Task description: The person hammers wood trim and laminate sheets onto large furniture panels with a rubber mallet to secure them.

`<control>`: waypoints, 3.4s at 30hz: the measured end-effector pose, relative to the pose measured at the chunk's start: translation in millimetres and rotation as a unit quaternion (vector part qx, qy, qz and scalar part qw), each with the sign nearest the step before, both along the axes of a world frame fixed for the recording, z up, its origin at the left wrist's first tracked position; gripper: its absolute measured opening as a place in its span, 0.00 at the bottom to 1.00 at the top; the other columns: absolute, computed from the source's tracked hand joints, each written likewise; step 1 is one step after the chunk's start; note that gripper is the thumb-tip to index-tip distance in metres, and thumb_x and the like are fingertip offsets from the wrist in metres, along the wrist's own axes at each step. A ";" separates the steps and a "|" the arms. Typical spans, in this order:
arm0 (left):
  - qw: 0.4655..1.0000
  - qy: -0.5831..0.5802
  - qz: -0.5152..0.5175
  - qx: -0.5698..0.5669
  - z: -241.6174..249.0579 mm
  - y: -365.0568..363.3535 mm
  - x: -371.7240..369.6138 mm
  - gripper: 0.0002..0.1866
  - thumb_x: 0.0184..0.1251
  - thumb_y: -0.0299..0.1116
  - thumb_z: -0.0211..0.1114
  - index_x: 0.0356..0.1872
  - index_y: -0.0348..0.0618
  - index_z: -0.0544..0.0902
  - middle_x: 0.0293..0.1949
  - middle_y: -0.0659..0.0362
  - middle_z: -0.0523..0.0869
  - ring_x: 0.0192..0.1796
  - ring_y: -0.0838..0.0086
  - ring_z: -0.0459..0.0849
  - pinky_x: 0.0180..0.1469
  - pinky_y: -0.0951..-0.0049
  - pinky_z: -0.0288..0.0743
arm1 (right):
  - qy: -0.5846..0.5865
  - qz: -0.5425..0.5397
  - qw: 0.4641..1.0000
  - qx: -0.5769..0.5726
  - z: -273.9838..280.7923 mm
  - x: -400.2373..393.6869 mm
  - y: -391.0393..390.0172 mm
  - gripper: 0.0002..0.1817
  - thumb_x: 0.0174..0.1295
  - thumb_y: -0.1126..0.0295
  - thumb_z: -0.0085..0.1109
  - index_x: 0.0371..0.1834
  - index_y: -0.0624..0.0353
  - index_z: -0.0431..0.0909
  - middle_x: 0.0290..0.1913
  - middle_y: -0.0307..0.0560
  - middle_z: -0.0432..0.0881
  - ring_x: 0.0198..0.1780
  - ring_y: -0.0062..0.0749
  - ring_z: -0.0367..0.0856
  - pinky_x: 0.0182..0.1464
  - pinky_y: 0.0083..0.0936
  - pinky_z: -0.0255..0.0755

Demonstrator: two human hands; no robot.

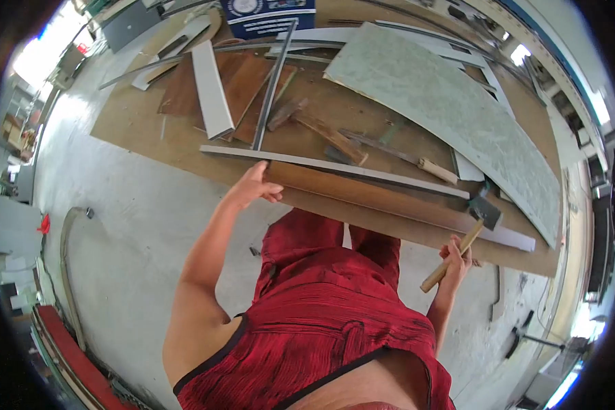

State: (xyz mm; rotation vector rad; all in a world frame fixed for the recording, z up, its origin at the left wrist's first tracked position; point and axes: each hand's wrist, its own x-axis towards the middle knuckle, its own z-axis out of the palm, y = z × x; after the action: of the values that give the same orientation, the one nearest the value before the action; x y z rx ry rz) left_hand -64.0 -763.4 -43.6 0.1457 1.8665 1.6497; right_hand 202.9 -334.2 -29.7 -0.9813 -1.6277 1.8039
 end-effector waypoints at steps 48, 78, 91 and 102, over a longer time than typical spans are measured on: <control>0.981 0.127 0.014 -0.147 19.4 -11.4 5.5 0.33 0.46 0.28 0.74 0.57 0.41 0.73 0.18 0.62 0.75 0.15 0.80 0.72 0.16 0.76 0.65 | -0.071 0.520 0.829 0.194 34.7 -144.8 -185.3 0.23 0.61 0.72 0.55 0.62 0.50 0.69 0.53 0.53 0.79 0.51 0.39 0.79 0.53 0.29 0.70; 0.871 0.451 0.039 -0.190 -5.8 160.8 74.5 0.05 0.51 0.32 0.64 0.29 0.46 0.83 0.29 0.55 0.82 0.33 0.57 0.82 0.34 0.60 0.74 | -0.133 0.332 0.925 0.130 28.7 -45.3 -108.5 0.25 0.63 0.75 0.54 0.64 0.49 0.69 0.32 0.34 0.74 0.24 0.14 0.65 0.26 0.14 0.66; 0.857 0.470 0.049 -0.205 -13.0 160.9 73.2 0.05 0.49 0.30 0.64 0.28 0.46 0.83 0.28 0.55 0.81 0.32 0.57 0.81 0.33 0.61 0.74 | -0.176 0.329 0.921 0.109 32.8 -49.7 -109.1 0.25 0.62 0.75 0.53 0.64 0.48 0.69 0.31 0.33 0.72 0.23 0.15 0.66 0.26 0.16 0.66; 0.873 0.443 0.034 -0.201 -5.5 162.3 72.9 0.06 0.48 0.33 0.64 0.29 0.47 0.83 0.29 0.55 0.81 0.33 0.56 0.82 0.34 0.59 0.74 | -0.157 0.321 0.926 0.119 37.1 -51.1 -110.8 0.24 0.63 0.76 0.53 0.64 0.49 0.69 0.33 0.36 0.74 0.25 0.15 0.67 0.26 0.16 0.68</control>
State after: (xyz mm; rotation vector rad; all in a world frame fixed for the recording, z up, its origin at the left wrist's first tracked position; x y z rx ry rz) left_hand 9.0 -601.1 -49.1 0.7708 2.8756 1.2681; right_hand 151.8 -445.0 7.4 -0.6916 -2.5292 1.8230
